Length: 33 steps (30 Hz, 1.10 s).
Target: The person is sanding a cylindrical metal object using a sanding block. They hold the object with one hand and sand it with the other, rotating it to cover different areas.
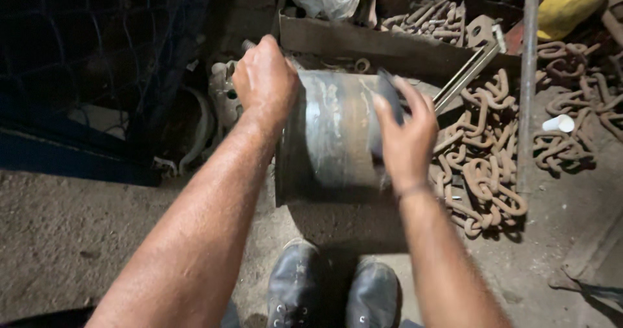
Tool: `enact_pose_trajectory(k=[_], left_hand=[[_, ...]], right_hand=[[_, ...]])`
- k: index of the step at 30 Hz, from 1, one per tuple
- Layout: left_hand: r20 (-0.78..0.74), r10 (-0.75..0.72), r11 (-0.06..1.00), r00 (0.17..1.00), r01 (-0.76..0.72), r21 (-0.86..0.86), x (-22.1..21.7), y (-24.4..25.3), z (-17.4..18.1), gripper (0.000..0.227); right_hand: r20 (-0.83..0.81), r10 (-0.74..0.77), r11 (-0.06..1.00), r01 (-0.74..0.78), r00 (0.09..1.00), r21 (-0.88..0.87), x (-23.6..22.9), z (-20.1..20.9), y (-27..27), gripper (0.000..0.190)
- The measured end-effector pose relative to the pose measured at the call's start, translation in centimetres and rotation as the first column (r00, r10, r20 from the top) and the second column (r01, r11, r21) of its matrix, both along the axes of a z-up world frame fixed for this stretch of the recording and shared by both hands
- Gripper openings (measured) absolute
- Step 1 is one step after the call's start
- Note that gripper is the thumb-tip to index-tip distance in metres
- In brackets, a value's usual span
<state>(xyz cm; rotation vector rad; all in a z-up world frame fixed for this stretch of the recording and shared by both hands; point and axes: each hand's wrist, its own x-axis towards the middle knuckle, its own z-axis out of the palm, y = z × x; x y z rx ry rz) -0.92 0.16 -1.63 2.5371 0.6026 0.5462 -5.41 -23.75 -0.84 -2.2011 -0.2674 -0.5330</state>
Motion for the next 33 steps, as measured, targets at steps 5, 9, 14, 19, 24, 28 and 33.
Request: enact_pose_trajectory(k=[5, 9, 14, 19, 24, 28, 33], left_hand=[[0.021, 0.027, 1.000, 0.999, -0.027, -0.012, -1.2, -0.8, 1.6, 0.010], [0.028, 0.012, 0.999, 1.000, -0.011, -0.031, -0.9, -0.3, 1.3, 0.009], [-0.020, 0.033, 0.999, 0.999, -0.034, -0.010, 0.2, -0.3, 0.3, 0.011], [0.051, 0.025, 1.000, 0.998, -0.026, 0.006, -1.9, -1.1, 0.9, 0.012], [0.203, 0.040, 0.999, 0.978, -0.037, -0.021, -2.7, -0.8, 1.4, 0.024], [0.080, 0.055, 0.998, 0.995, -0.052, -0.041, -1.7, -0.9, 0.3, 0.020], [0.091, 0.051, 0.998, 0.994, -0.047, -0.047, -2.6, -1.2, 1.1, 0.018]], right_hand=[[-0.401, 0.131, 0.990, -0.141, 0.906, 0.006, 7.3, 2.9, 1.0, 0.049], [-0.267, 0.087, 0.982, -0.038, 0.960, 0.185, 0.3, 2.4, 1.0, 0.050], [-0.248, -0.005, 0.989, 0.042, 0.969, 0.142, -4.9, 1.2, 0.1, 0.051], [-0.301, 0.085, 0.990, -0.115, 0.950, -0.086, 5.4, 2.3, 0.3, 0.049], [-0.270, 0.054, 0.979, -0.103, 0.961, -0.173, 5.5, 2.7, 2.2, 0.048], [-0.009, -0.019, 0.985, 0.017, 1.000, -0.173, -4.2, 2.6, 1.7, 0.045], [0.007, 0.019, 0.981, -0.018, 1.000, -0.193, -2.7, 2.9, 1.7, 0.037]])
